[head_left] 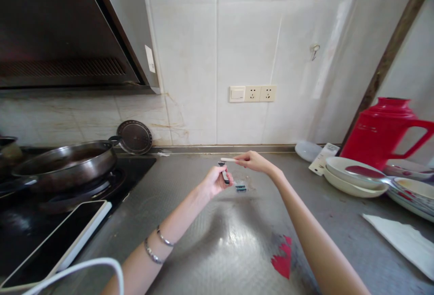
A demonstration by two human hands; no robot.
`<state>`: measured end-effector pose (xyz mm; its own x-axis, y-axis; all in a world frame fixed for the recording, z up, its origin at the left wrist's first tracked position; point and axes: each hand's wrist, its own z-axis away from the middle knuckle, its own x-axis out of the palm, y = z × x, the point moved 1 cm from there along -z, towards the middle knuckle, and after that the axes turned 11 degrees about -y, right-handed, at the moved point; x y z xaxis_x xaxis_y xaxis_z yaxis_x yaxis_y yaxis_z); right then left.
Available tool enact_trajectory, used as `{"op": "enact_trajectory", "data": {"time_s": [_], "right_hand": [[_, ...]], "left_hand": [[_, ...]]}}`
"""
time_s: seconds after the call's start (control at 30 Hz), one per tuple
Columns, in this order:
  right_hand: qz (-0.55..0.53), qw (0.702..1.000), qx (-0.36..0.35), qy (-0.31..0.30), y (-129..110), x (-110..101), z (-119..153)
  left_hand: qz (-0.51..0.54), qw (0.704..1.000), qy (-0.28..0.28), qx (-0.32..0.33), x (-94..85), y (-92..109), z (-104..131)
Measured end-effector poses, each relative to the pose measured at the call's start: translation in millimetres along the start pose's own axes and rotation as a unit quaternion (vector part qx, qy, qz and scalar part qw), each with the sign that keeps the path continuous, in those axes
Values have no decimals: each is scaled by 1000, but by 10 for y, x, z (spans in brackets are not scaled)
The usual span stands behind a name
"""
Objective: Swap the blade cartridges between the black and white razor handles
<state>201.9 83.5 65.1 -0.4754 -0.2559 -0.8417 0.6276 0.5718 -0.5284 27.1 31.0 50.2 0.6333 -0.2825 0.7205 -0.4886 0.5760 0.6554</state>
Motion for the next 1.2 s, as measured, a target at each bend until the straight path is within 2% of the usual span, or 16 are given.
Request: {"op": "enact_trajectory", "data": {"time_s": [0.37,0.6,0.77,0.9,1.03,1.2], "right_hand": [[2,1000,-13,-10,-71,1,-7],[4,1000,-5,-23,-56,23,-13],[32,999,15,8,-32,15,-25],[-4,1000,10,-19,-32,14,-23],[16,1000,24,-6,-41,4,-11],[1,999,26,-24,-32,-4,-2]], "left_hand": [[16,1000,-23,-4,-29,-1,-8],[0,1000,-11,-1,11,7,18],[-5,1000,-8,0,16,6,26],[-12,1000,-16,-4,13,7,25],[-1,1000,-12,-7,-1,10,13],[-3,1000,-17,-4,-9,15,7]]}}
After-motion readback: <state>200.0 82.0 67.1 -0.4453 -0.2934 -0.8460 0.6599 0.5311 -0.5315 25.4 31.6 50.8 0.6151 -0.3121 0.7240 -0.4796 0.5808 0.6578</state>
